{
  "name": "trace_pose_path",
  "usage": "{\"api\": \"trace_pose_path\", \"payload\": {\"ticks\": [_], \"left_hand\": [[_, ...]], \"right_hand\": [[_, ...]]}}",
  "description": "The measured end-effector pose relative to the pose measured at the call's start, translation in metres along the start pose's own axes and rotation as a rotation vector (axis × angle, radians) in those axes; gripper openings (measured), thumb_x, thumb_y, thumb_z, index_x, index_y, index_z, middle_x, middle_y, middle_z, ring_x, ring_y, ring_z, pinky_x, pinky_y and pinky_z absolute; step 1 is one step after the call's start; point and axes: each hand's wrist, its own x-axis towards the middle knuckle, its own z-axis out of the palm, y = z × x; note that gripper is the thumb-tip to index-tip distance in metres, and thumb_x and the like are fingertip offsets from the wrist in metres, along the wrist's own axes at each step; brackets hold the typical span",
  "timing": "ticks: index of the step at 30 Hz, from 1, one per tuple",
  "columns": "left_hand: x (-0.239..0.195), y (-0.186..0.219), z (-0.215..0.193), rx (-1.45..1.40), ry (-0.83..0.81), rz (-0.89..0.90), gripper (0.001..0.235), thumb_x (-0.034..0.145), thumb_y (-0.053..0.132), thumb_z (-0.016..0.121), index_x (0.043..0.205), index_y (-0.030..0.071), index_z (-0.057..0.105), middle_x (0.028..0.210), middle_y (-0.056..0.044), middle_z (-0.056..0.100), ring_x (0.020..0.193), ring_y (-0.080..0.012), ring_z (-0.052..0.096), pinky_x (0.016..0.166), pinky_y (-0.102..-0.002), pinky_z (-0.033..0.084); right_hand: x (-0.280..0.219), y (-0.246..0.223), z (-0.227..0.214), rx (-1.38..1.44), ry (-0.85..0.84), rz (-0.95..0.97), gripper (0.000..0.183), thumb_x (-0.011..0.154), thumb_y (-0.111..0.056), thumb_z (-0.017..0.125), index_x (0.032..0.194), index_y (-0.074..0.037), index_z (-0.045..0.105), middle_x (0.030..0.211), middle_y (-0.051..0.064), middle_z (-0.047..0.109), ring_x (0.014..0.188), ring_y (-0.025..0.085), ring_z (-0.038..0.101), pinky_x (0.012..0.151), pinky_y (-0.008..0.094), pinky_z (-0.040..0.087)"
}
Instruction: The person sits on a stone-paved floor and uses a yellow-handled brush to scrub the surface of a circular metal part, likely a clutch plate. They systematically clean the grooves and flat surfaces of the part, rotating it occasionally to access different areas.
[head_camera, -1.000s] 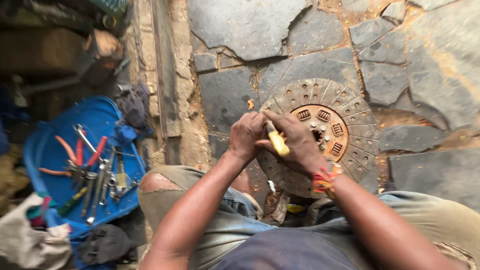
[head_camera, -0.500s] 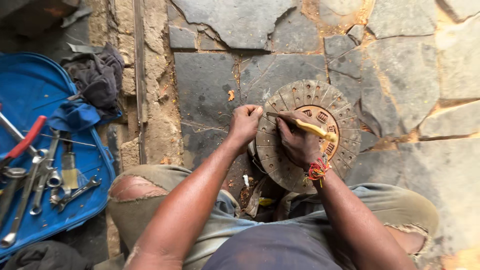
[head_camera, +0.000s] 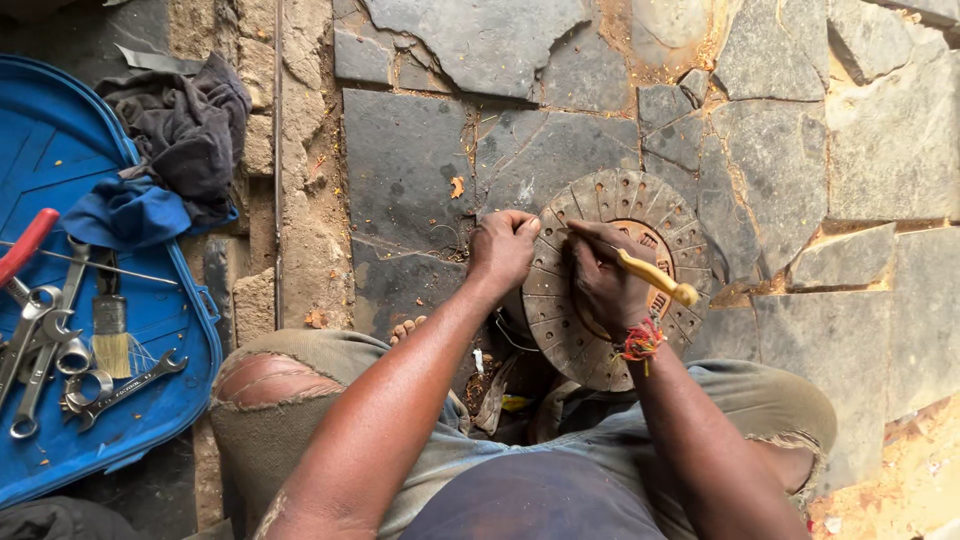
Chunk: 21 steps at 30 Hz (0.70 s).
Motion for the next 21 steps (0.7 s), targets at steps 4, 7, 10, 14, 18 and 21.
{"api": "trace_pose_path", "payload": {"ticks": [4,7,10,14,18,21], "left_hand": [[0.001,0.005,0.000,-0.017,-0.002,-0.006,0.022,0.091,0.029,0.070,0.099,0.011,0.080,0.087,-0.009,0.079,0.078,-0.0208,0.075,0.077,-0.037,0.058],[-0.002,0.007,-0.001,-0.002,-0.017,-0.030,0.021,0.092,0.028,0.069,0.098,0.012,0.080,0.087,-0.008,0.079,0.079,-0.0202,0.074,0.077,-0.038,0.057],[-0.004,0.009,-0.004,-0.001,-0.033,-0.027,0.021,0.093,0.028,0.068,0.099,0.012,0.080,0.091,-0.008,0.079,0.082,-0.0196,0.074,0.078,-0.037,0.056],[-0.001,0.006,-0.001,0.019,-0.036,-0.021,0.020,0.093,0.027,0.068,0.100,0.014,0.081,0.093,-0.008,0.080,0.082,-0.0203,0.074,0.079,-0.038,0.057],[0.002,0.010,-0.002,0.004,0.005,-0.028,0.018,0.090,0.026,0.073,0.098,0.012,0.081,0.090,-0.010,0.079,0.080,-0.0198,0.075,0.077,-0.037,0.058],[0.000,0.011,-0.002,-0.012,-0.005,-0.069,0.017,0.089,0.026,0.073,0.096,0.013,0.081,0.087,-0.007,0.079,0.077,-0.0186,0.074,0.074,-0.037,0.057]], "right_hand": [[0.007,-0.008,-0.003,-0.070,-0.044,-0.139,0.021,0.093,-0.002,0.071,0.114,-0.006,0.075,0.100,0.014,0.078,0.086,0.022,0.076,0.075,0.029,0.058],[0.012,-0.011,-0.011,-0.076,-0.169,-0.240,0.024,0.092,0.000,0.069,0.115,-0.006,0.074,0.101,0.014,0.077,0.088,0.024,0.077,0.075,0.030,0.058],[0.020,-0.015,-0.019,-0.090,-0.269,-0.263,0.024,0.090,0.000,0.070,0.113,-0.005,0.074,0.097,0.014,0.076,0.084,0.025,0.074,0.072,0.032,0.057],[0.027,-0.013,-0.016,-0.113,-0.316,-0.126,0.013,0.091,-0.002,0.071,0.104,-0.005,0.074,0.091,0.013,0.075,0.080,0.023,0.075,0.069,0.034,0.056],[0.031,0.003,-0.003,-0.027,-0.248,0.021,0.007,0.093,-0.004,0.068,0.099,0.000,0.071,0.088,0.012,0.077,0.077,0.019,0.075,0.069,0.031,0.060],[0.024,0.022,0.014,0.334,-0.169,0.451,0.007,0.095,-0.004,0.064,0.097,0.001,0.068,0.084,0.011,0.075,0.072,0.018,0.074,0.064,0.030,0.063]]}}
